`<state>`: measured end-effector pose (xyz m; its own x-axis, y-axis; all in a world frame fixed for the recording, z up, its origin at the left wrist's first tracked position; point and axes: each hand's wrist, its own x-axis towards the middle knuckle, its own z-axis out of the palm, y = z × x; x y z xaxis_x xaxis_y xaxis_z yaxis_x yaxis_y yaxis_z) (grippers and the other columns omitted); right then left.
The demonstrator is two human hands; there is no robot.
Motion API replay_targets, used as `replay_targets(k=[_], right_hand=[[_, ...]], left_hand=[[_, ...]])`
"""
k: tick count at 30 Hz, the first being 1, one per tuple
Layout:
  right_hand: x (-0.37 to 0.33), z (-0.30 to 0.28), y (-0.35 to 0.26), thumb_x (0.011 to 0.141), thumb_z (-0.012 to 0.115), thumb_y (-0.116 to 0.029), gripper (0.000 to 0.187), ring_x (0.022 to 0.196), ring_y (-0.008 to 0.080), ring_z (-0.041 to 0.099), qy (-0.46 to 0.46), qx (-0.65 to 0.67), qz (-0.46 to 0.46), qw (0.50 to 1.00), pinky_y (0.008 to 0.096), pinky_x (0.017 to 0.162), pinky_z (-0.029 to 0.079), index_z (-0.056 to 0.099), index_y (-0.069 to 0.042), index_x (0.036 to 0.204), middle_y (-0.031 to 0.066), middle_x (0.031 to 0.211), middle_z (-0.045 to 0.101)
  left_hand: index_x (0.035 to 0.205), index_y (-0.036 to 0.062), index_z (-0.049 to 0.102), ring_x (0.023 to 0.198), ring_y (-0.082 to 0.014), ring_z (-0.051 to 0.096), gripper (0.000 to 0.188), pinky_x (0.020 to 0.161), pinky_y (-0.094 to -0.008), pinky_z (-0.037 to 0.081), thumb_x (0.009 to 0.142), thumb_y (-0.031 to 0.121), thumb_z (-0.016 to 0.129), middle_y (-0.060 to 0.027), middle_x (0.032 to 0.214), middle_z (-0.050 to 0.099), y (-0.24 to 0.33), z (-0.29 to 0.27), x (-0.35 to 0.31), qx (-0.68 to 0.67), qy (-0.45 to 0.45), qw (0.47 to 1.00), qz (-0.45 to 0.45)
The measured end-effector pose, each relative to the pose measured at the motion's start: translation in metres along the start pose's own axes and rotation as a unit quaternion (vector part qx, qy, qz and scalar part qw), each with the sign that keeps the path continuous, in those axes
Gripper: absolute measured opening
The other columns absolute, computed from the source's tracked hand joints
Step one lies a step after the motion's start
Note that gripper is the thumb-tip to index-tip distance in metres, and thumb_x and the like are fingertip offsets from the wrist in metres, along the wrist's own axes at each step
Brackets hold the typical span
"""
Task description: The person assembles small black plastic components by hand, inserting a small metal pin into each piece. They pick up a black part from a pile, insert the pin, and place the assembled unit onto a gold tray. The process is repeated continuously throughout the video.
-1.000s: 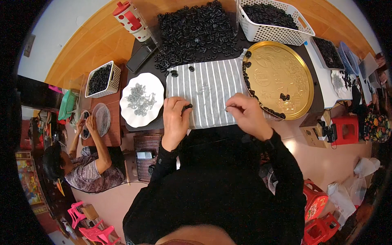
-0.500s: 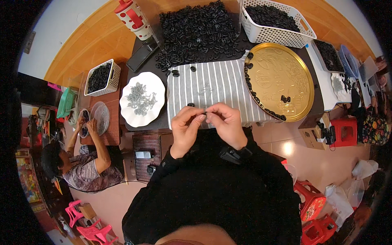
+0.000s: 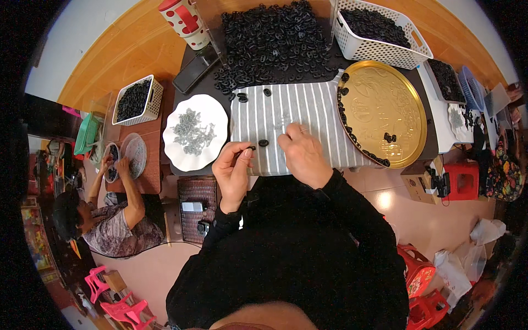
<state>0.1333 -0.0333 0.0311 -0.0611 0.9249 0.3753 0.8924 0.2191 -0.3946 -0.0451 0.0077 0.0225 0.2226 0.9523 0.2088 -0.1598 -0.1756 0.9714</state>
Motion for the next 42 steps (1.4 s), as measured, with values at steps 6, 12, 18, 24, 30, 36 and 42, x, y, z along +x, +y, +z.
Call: replay_targets(k=[6, 12, 18, 24, 30, 36, 42], right_hand=[[-0.001, -0.001, 0.004, 0.076, 0.057, 0.003, 0.007, 0.076, 0.0321, 0.058, 0.031, 0.061, 0.009, 0.998, 0.0400, 0.065, 0.048, 0.054, -0.002, 0.082, 0.0132, 0.083, 0.054], [-0.012, -0.013, 0.011, 0.089, 0.057, -0.001, 0.003, 0.068, 0.0134, 0.053, 0.034, 0.398, 0.167, 0.901, 0.0259, 0.061, 0.043, 0.056, 0.000, 0.087, 0.0049, 0.075, 0.054], [-0.016, -0.001, 0.013, 0.093, 0.056, -0.004, 0.004, 0.071, 0.0051, 0.049, 0.076, 0.551, 0.198, 0.807, 0.0209, 0.064, 0.041, 0.058, -0.001, 0.093, -0.0018, 0.081, 0.055], [-0.016, 0.002, 0.017, 0.093, 0.056, -0.005, 0.004, 0.072, 0.0048, 0.049, 0.076, 0.555, 0.194, 0.806, 0.0209, 0.064, 0.041, 0.057, -0.001, 0.092, -0.0020, 0.081, 0.054], [-0.017, 0.001, 0.016, 0.092, 0.057, -0.003, 0.004, 0.072, 0.0045, 0.048, 0.065, 0.518, 0.203, 0.828, 0.0209, 0.063, 0.040, 0.056, 0.000, 0.090, -0.0013, 0.079, 0.053], [-0.017, 0.002, 0.011, 0.091, 0.055, 0.000, 0.001, 0.074, 0.0065, 0.049, 0.069, 0.497, 0.179, 0.847, 0.0219, 0.065, 0.041, 0.055, 0.000, 0.090, 0.0005, 0.079, 0.052], [-0.017, 0.006, 0.009, 0.090, 0.054, 0.003, 0.003, 0.073, 0.0074, 0.049, 0.093, 0.502, 0.155, 0.846, 0.0220, 0.064, 0.041, 0.054, 0.000, 0.088, 0.0011, 0.079, 0.050]], left_hand=[[0.105, -0.0044, 0.066, 0.069, -0.0074, 0.053, 0.018, 0.059, -0.0202, 0.043, 0.088, -0.005, 0.059, -0.0046, 0.087, 0.058, -0.005, 0.004, 0.000, 0.000, -0.044, 0.999, -0.009], [0.114, -0.0035, 0.063, 0.072, -0.0063, 0.053, 0.026, 0.061, -0.0195, 0.043, 0.088, -0.006, 0.058, -0.0018, 0.088, 0.057, -0.010, 0.025, -0.002, -0.023, -0.083, 0.996, -0.025], [0.116, -0.0028, 0.062, 0.076, -0.0051, 0.052, 0.027, 0.065, -0.0190, 0.043, 0.089, -0.006, 0.058, -0.0003, 0.091, 0.057, -0.019, 0.047, 0.000, -0.041, -0.107, 0.993, -0.032], [0.115, -0.0021, 0.063, 0.078, -0.0047, 0.051, 0.027, 0.067, -0.0186, 0.042, 0.089, -0.005, 0.059, 0.0002, 0.092, 0.057, -0.023, 0.051, -0.001, -0.041, -0.101, 0.994, -0.019], [0.115, -0.0022, 0.063, 0.079, -0.0053, 0.052, 0.027, 0.068, -0.0189, 0.042, 0.088, -0.006, 0.060, -0.0003, 0.092, 0.057, -0.023, 0.049, -0.001, -0.031, -0.102, 0.994, -0.006], [0.112, -0.0030, 0.064, 0.077, -0.0066, 0.053, 0.026, 0.067, -0.0195, 0.043, 0.087, -0.007, 0.060, -0.0017, 0.089, 0.057, -0.027, 0.048, -0.002, -0.017, -0.097, 0.995, 0.017], [0.111, -0.0034, 0.064, 0.070, -0.0075, 0.054, 0.026, 0.061, -0.0204, 0.045, 0.086, -0.009, 0.060, -0.0027, 0.087, 0.056, -0.023, 0.052, -0.003, -0.054, -0.069, 0.996, 0.006]])
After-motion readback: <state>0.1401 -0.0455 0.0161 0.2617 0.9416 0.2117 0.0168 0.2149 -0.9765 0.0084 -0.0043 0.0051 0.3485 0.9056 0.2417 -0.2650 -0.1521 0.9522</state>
